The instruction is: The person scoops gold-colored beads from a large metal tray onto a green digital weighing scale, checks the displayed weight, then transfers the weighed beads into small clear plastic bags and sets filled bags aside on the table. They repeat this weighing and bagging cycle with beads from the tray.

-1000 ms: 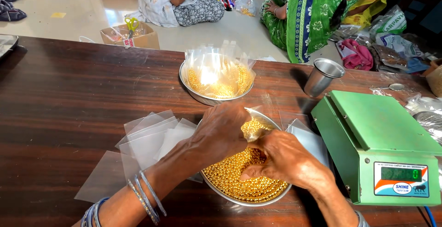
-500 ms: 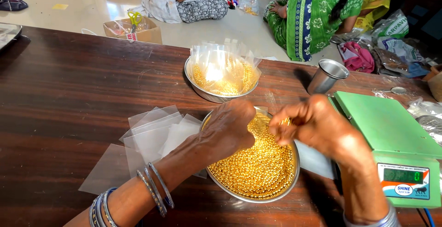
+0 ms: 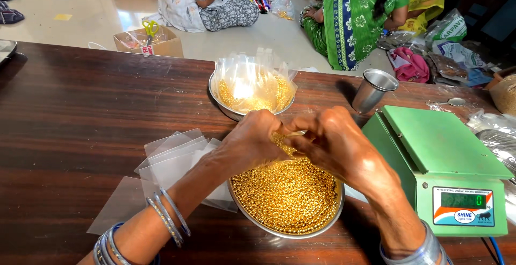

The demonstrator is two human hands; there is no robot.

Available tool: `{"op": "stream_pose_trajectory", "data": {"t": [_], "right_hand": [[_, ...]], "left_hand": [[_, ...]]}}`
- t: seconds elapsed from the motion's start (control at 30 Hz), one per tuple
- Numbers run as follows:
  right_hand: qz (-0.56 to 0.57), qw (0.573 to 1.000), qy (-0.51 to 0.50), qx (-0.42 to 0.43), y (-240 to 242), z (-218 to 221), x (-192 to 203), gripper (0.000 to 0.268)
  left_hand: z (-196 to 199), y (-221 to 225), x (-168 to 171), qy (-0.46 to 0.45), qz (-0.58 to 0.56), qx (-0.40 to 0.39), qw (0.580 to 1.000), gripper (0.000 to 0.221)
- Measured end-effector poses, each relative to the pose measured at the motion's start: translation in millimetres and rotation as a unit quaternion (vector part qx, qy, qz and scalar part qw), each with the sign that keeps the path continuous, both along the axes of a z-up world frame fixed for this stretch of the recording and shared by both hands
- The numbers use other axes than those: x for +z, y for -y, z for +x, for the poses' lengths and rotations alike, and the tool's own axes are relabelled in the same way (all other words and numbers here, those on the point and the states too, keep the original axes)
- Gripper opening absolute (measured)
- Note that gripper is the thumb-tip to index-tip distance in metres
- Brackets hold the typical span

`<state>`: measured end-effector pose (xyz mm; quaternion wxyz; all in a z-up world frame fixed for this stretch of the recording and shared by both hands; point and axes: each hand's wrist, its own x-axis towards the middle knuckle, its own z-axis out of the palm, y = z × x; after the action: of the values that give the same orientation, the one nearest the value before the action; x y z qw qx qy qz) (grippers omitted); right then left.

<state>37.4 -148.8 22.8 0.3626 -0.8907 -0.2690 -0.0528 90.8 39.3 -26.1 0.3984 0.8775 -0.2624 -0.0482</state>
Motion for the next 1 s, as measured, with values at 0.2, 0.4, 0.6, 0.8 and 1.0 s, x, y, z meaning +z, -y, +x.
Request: {"op": "stream_pose_trajectory", "data": {"t": [0.2,0.4,0.6,0.8,1.0], "right_hand": [[-0.056,0.980,-0.008,-0.189,11,-30,19,0.010],[0.018,0.989,-0.084,-0.123,29,-16,0,0.030],[0.060,0.990,-0.047,-0.117,31,-21,4,0.012],[0.129,0.979,-0.068,-0.141,39,-18,5,0.013],[0.234,0.962,-0.108,-0.095,36,-15,-4,0.012]], "left_hand": [[16,-21,-11,0.167,-0.113,-0.088,0.976,0.037],[0,-21,25,-0.074,-0.122,-0.186,0.972,0.041],[-2,-32,26,-0.148,-0.219,-0.209,0.941,0.026],[-1,-35,18,-0.091,-0.208,-0.246,0.942,0.035],[7,-33,7,0.047,-0.151,-0.204,0.966,0.038]]}}
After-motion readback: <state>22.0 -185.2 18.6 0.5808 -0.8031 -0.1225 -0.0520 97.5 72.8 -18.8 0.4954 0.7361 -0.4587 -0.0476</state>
